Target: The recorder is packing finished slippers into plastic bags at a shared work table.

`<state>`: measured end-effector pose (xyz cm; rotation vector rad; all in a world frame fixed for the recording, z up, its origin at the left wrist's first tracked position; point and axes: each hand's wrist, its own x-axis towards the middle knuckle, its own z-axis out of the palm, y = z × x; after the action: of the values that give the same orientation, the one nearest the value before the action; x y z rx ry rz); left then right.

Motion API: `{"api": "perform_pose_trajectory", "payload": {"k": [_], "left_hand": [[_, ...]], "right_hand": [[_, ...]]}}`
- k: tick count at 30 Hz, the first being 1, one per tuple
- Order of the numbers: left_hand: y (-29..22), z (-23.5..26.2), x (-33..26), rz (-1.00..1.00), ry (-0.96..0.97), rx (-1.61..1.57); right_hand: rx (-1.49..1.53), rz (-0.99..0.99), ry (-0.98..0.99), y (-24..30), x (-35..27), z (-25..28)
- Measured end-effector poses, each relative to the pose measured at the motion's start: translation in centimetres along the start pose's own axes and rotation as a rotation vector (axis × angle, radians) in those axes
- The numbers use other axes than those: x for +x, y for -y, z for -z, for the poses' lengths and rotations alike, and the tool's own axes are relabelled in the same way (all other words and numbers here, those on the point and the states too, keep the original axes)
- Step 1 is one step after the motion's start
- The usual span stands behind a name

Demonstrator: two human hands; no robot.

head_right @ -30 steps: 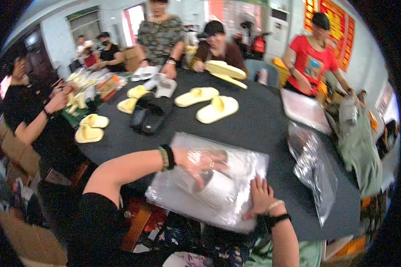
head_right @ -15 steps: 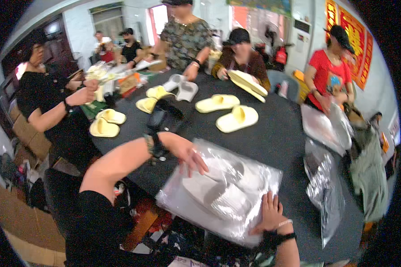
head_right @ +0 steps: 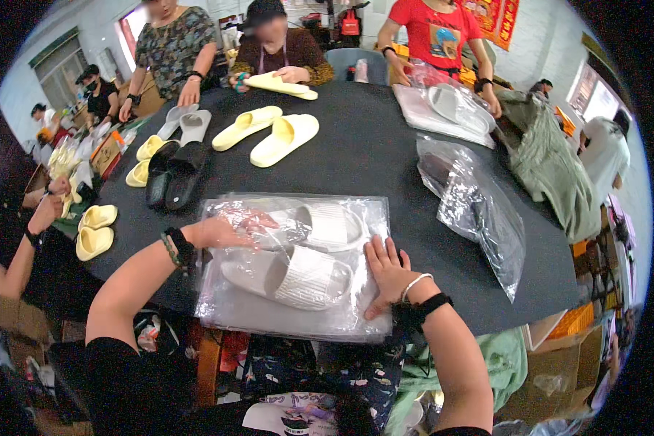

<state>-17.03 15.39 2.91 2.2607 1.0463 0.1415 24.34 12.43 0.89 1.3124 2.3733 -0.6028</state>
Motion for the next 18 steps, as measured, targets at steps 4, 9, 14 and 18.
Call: {"api": "perform_pose_trajectory", "payload": {"k": [4,9,14,18], "left_hand": [[-2.8,-1.8,3.4,-0.278,-0.015,0.018],[-2.9,-4.8,5.8,-0.292,-0.12,0.095],[-1.7,-4.2,4.8,-0.262,-0.19,0.111],[4.2,-3.2,-2.3,-0.133,-0.283,0.153]], "right_hand": [[-0.005,0.025,-0.03,0.2,-0.2,-0.2],[-0.029,0.015,0.012,1.2,-0.2,0.5],[-0.012,0.026,-0.015,0.3,-0.3,0.0],[0.007,0.05,-0.039,1.0,0.0,0.3]]}}
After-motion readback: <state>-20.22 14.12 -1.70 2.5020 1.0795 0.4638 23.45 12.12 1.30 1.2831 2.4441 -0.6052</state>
